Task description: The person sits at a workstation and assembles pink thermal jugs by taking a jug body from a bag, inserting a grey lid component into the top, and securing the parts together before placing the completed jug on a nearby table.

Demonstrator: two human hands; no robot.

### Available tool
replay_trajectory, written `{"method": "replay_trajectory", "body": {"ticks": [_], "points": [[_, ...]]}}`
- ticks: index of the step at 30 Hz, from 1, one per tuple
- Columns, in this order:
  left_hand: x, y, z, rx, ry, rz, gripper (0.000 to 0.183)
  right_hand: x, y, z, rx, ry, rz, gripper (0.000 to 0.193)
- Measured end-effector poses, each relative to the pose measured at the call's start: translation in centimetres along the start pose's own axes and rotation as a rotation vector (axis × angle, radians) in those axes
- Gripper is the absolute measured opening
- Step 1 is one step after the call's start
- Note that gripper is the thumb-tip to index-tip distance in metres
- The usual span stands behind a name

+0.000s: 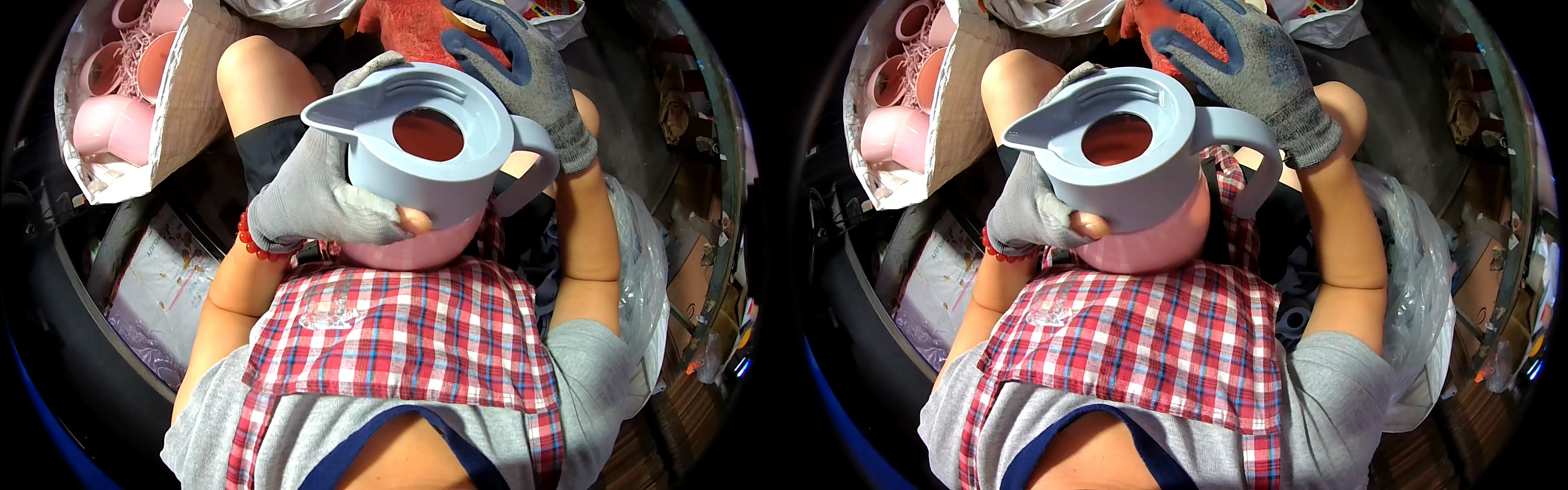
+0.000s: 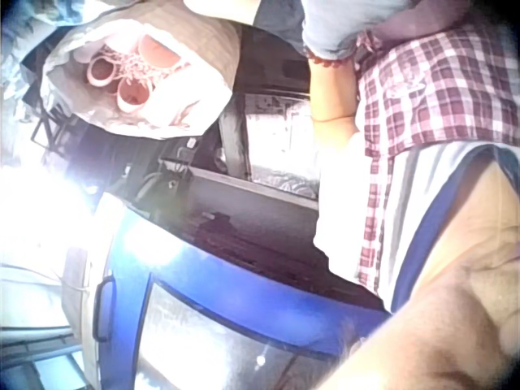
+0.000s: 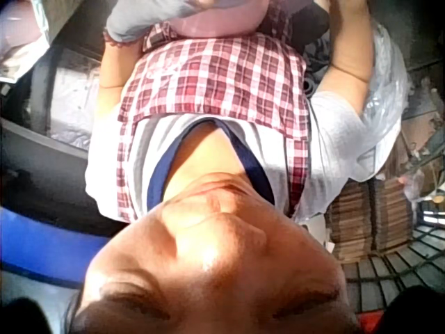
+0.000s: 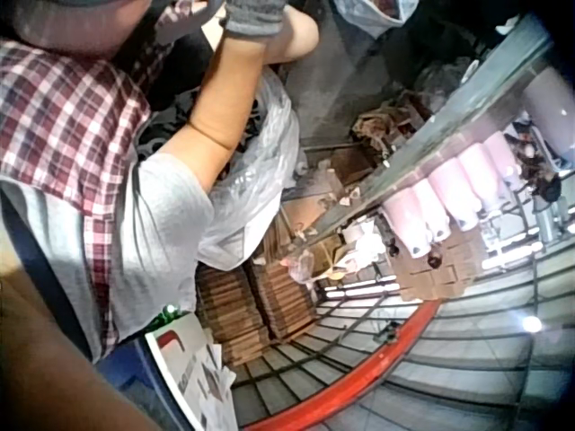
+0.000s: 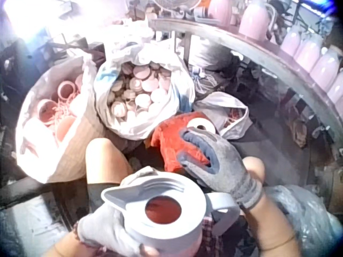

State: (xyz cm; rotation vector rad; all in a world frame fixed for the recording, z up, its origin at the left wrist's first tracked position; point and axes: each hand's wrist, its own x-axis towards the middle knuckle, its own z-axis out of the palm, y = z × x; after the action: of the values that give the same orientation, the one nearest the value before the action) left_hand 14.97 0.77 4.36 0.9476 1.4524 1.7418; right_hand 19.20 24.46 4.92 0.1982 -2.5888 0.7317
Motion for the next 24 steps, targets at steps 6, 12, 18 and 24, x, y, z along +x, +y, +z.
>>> {"method": "replay_trajectory", "body": {"ticks": [6,12,18,24], "points": [[-0.1,0.9,0.5,-0.094,0.075,-0.11,0.121,-0.1,-1.2,-0.3,0.04,-0.023,0.056,0.041],[-0.6,0.3,-0.1,-0.1,0.092,-0.109,0.123,-0.3,1.3,0.4,0.128,-0.009,0.064,0.042],[-0.8,2.7,-1.1,-0.075,0.28,-0.046,0.127,0.4,7.3,-0.6,0.146,0.154,0.262,0.037],[2.4,3.4,-6.1,0.03,0.489,0.371,0.096,2.4,11.7,0.5,-0.337,0.052,0.085,0.075]]}}
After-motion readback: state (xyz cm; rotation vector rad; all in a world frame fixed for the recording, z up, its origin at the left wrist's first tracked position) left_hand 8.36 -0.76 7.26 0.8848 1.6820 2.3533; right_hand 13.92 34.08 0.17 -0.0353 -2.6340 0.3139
